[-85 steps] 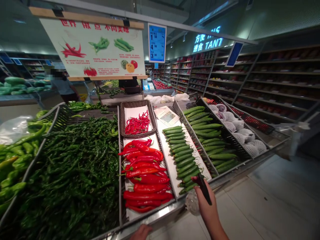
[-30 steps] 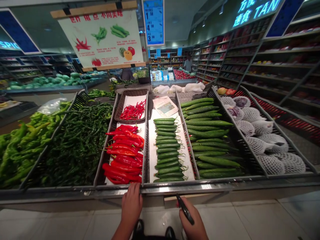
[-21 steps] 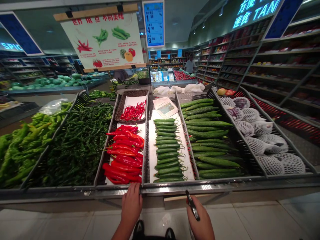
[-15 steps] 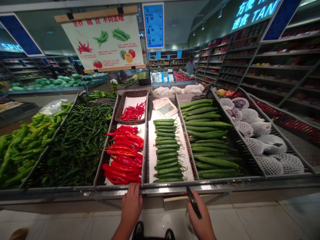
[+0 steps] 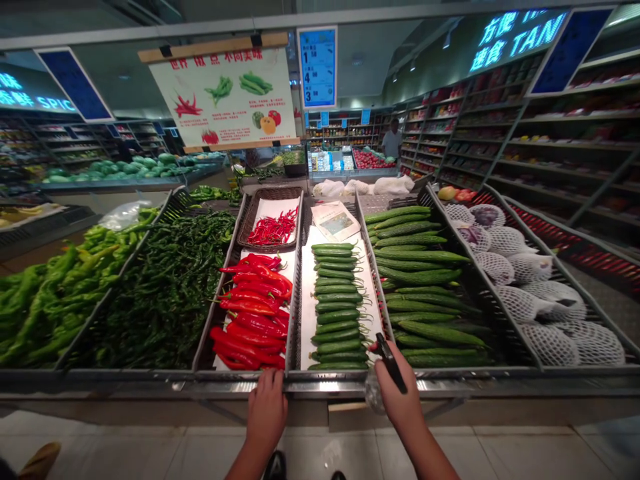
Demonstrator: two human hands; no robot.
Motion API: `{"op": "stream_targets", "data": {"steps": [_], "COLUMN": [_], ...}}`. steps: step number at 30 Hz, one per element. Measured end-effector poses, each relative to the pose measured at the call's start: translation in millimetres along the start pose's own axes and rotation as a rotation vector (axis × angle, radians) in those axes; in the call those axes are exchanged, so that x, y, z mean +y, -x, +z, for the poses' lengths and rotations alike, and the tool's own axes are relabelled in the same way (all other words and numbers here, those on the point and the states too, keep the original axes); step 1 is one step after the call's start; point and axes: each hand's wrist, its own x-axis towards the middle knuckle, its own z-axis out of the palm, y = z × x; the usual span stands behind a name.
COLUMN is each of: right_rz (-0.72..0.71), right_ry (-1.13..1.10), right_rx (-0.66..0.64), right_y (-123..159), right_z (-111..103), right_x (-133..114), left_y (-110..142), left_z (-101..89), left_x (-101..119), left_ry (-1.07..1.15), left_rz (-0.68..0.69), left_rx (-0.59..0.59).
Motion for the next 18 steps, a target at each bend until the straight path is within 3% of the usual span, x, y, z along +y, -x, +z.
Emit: {"op": "stream_targets", "data": {"steps": [4, 8, 12, 18], "right_rz": [-0.01, -0.068, -0.108, -0.077], "right_ry": [-0.027, -0.022, 0.001, 0.011], "right_rx": [0.009, -0.08, -0.158, -0.174], "right_y": [-14, -14, -6, 8], "right_z": [-1, 5, 13, 13], "right_x": [-22, -30, -24, 0], "left_y": [2, 3, 4, 4], "left_z": [-0.5, 1.2, 3.7, 6.5], "left_x": [2, 1, 0, 1], "left_ry": [-0.006, -0.011, -0.019, -0.037], "left_rz": [-0.003, -0.013, -0.018, -0.035], "left_rx": [0.005, 0.004, 0.0, 0.01]}}
